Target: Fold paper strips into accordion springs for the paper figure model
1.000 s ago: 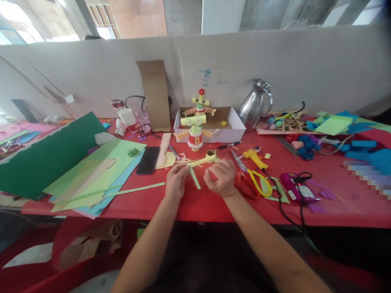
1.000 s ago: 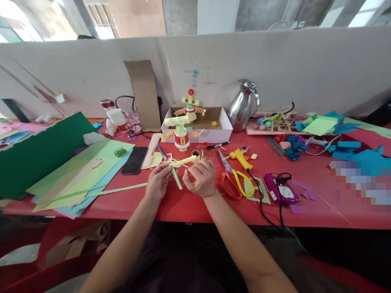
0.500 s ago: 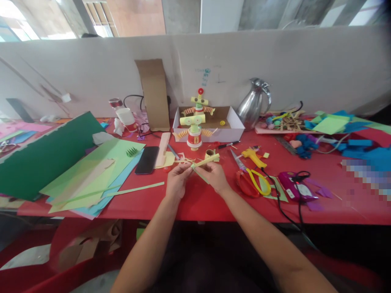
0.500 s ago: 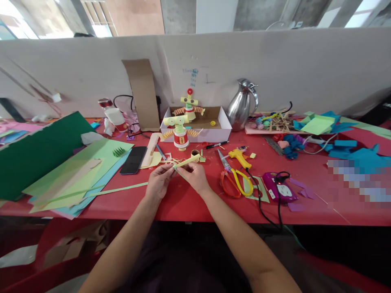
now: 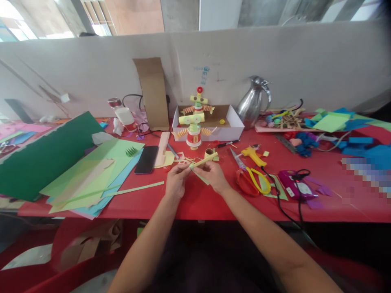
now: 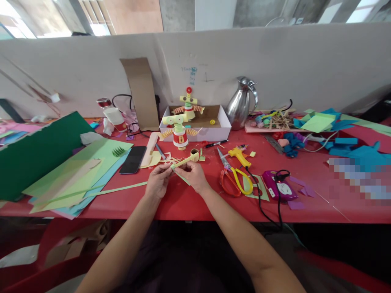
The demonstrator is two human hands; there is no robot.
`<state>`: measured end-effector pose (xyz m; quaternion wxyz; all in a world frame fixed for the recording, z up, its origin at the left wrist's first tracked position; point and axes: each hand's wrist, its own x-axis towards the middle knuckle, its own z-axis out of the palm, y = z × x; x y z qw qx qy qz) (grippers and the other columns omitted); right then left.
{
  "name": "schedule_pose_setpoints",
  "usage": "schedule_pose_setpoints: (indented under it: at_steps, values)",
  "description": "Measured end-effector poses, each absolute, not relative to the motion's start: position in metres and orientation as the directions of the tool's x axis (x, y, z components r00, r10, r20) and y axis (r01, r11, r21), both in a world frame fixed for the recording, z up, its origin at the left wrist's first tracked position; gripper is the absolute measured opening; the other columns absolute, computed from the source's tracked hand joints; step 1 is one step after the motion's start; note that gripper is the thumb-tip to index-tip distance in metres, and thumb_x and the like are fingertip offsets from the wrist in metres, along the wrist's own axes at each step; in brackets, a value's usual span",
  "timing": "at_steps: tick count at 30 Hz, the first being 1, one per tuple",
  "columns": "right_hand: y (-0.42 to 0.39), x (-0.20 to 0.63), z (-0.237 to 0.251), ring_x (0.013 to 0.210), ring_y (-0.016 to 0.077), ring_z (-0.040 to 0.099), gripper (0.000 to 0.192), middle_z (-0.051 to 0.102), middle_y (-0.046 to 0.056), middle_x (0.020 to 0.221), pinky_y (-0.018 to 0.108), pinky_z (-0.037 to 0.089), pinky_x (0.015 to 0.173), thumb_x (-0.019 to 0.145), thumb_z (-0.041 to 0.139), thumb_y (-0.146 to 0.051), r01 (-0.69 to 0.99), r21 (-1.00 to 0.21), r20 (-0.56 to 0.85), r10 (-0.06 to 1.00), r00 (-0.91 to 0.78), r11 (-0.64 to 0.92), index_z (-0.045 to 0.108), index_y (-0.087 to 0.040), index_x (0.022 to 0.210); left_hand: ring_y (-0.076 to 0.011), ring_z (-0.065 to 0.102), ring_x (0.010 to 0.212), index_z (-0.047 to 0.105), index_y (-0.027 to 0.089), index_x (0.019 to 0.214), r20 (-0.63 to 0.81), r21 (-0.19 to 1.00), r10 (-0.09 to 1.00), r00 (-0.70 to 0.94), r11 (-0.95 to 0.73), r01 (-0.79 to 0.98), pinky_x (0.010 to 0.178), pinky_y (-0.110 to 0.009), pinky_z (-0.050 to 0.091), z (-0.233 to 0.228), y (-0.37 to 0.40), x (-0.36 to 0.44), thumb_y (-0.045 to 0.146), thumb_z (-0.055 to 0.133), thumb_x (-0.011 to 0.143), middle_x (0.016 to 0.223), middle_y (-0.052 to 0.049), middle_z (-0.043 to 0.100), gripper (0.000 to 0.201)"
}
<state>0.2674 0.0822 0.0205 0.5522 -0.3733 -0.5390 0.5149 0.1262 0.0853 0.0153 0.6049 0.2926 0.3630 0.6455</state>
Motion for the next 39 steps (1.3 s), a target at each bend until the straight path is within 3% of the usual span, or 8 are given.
schedule_pose_setpoints:
  at_steps: [7, 13, 19, 23, 28, 33, 39]
  values:
    - [0.080, 0.272, 0.026, 0.070, 0.0171, 0.062, 0.022, 0.071, 0.002, 0.073, 0.031, 0.051, 0.069, 0.076, 0.072, -0.039, 0.113, -0.930, 0.351, 0.936, 0.005, 0.349, 0.073, -0.018, 0.080, -0.0130, 0.066, 0.075, 0.074, 0.016, 0.073, 0.018, 0.865, 0.992, -0.123, -0.077, -0.496, 0.076, -0.026, 0.053, 0.017, 0.081, 0.129, 0.018, 0.086, 0.052, 0.078, -0.003, 0.072, 0.024]
    - [0.074, 0.269, 0.031, 0.074, 0.0176, 0.063, 0.013, 0.073, 0.002, 0.079, 0.031, 0.051, 0.072, 0.078, 0.069, -0.032, 0.178, -0.885, 0.440, 0.898, 0.021, 0.430, 0.074, -0.021, 0.083, -0.0133, 0.065, 0.068, 0.074, 0.017, 0.074, 0.154, 0.901, 0.969, -0.192, -0.217, -0.375, 0.072, -0.028, 0.054, 0.020, 0.076, 0.130, 0.020, 0.084, 0.059, 0.071, -0.002, 0.071, 0.017]
    - [0.074, 0.271, 0.031, 0.073, 0.0183, 0.066, 0.015, 0.074, 0.001, 0.076, 0.030, 0.051, 0.071, 0.079, 0.069, -0.034, 0.186, -0.892, 0.412, 0.910, -0.036, 0.412, 0.076, -0.021, 0.080, -0.0104, 0.062, 0.061, 0.075, 0.017, 0.076, 0.143, 0.895, 0.975, -0.168, -0.200, -0.399, 0.064, -0.024, 0.053, 0.020, 0.076, 0.129, 0.022, 0.085, 0.059, 0.070, -0.001, 0.070, 0.020]
    - [0.082, 0.277, 0.025, 0.071, 0.0199, 0.067, 0.020, 0.075, 0.003, 0.076, 0.030, 0.052, 0.066, 0.076, 0.072, -0.038, 0.156, -0.934, 0.319, 0.947, -0.042, 0.322, 0.077, -0.019, 0.081, -0.0136, 0.066, 0.072, 0.077, 0.016, 0.090, 0.044, 0.900, 0.997, -0.065, -0.068, -0.430, 0.073, -0.027, 0.054, 0.022, 0.076, 0.129, 0.024, 0.086, 0.059, 0.081, -0.005, 0.074, 0.033]
    - [0.090, 0.281, 0.019, 0.069, 0.0213, 0.068, 0.025, 0.076, 0.004, 0.075, 0.032, 0.054, 0.063, 0.072, 0.075, -0.042, 0.132, -0.958, 0.242, 0.966, -0.090, 0.253, 0.078, -0.019, 0.082, -0.0140, 0.067, 0.068, 0.078, 0.013, 0.081, -0.043, 0.904, 0.997, -0.070, 0.009, -0.428, 0.074, -0.028, 0.054, 0.022, 0.077, 0.130, 0.027, 0.087, 0.057, 0.076, -0.006, 0.074, 0.030]
    - [0.085, 0.277, 0.019, 0.068, 0.0204, 0.066, 0.017, 0.075, 0.004, 0.074, 0.032, 0.054, 0.066, 0.075, 0.075, -0.037, 0.343, -0.859, 0.407, 0.914, 0.010, 0.379, 0.078, -0.021, 0.080, -0.0138, 0.066, 0.065, 0.077, 0.014, 0.077, -0.035, 0.922, 0.994, -0.101, -0.007, -0.388, 0.069, -0.027, 0.054, 0.019, 0.079, 0.130, 0.029, 0.087, 0.056, 0.073, -0.005, 0.074, 0.027]
    - [0.080, 0.275, 0.016, 0.083, 0.0193, 0.066, 0.015, 0.073, 0.005, 0.088, 0.034, 0.054, 0.080, 0.089, 0.063, -0.028, 0.454, -0.634, 0.667, 0.740, -0.088, 0.626, 0.077, -0.024, 0.093, -0.0148, 0.067, 0.066, 0.076, 0.014, 0.076, -0.053, 0.901, 0.994, -0.091, 0.008, -0.435, 0.070, -0.028, 0.054, 0.018, 0.080, 0.130, 0.029, 0.088, 0.055, 0.072, -0.006, 0.073, 0.028]
